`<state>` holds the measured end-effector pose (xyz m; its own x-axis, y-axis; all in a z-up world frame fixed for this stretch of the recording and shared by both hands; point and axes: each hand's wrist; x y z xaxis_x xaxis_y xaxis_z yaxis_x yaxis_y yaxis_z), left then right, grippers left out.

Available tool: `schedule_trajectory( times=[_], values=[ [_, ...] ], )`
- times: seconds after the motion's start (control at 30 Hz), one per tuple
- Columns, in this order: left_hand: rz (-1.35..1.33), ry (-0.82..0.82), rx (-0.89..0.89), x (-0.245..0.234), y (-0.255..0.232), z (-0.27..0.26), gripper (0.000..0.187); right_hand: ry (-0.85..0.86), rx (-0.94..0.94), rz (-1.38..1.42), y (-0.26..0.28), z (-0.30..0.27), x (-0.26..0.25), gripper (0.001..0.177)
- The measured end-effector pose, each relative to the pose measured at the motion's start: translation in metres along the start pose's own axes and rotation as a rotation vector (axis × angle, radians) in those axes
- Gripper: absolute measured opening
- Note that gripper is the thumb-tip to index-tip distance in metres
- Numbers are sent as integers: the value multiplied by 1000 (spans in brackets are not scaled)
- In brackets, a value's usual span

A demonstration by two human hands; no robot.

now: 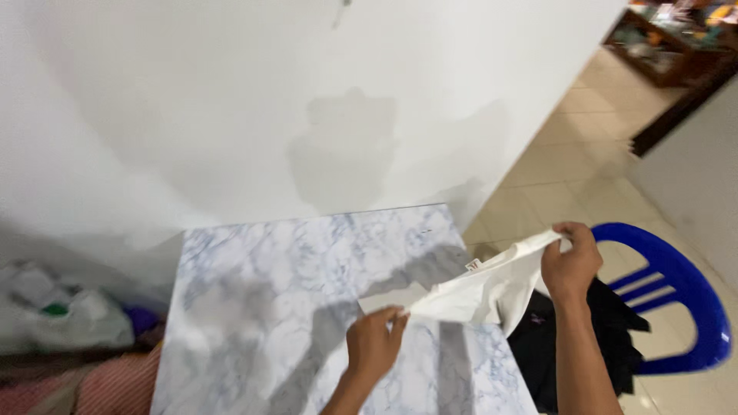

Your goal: The person picks up a white t-shirt from a chair, lays it flat on a table, folds both sides and sleeves toward the center, folds it in half, and places it into an open suitcase.

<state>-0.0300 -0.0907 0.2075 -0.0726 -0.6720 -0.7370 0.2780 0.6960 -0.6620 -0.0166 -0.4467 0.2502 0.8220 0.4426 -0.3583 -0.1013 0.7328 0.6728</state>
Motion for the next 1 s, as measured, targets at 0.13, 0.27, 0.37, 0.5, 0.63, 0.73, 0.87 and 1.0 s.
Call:
schedule_trajectory(
  times=[0.13, 0.27, 0.37, 0.5, 0.63, 0.73, 0.87, 1.0],
  values=[
    [129, -219, -13, -4, 11, -62, 17, 178, -149, 216, 29, 6, 75, 24],
    [-6, -326, -105, 13, 37, -98, 16, 373, -111, 270, 73, -14, 157, 23],
    [-175, -169, -469, 17, 62, -120, 19, 509, -115, 343, 105, -42, 212, 24],
    [-155, -174, -720, 23, 109, -141, 19, 721, -195, 351, 141, -90, 282, 26],
    [-141, -335, -824, 35, 153, -162, 22, 901, -159, 370, 169, -151, 354, 23],
    [-124, -406, -874, 26, 183, -183, 26, 1034, -249, 330, 182, -197, 404, 22],
    [-285, -200, -1079, -7, 210, -204, 28, 1079, -386, 433, 207, -257, 467, 22],
    [-241, -256, -1140, -41, 227, -214, 27, 1239, -396, 446, 231, -305, 506, 25]
  ],
)
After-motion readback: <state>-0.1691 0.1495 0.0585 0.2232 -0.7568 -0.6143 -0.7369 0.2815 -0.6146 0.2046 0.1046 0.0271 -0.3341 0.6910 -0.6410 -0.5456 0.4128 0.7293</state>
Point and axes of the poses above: each hand's wrist, its own z-axis towards the middle knuckle, its own x-axis out of the palm, y = z × x, and after that the axes turned 15 degrees about z, right-handed
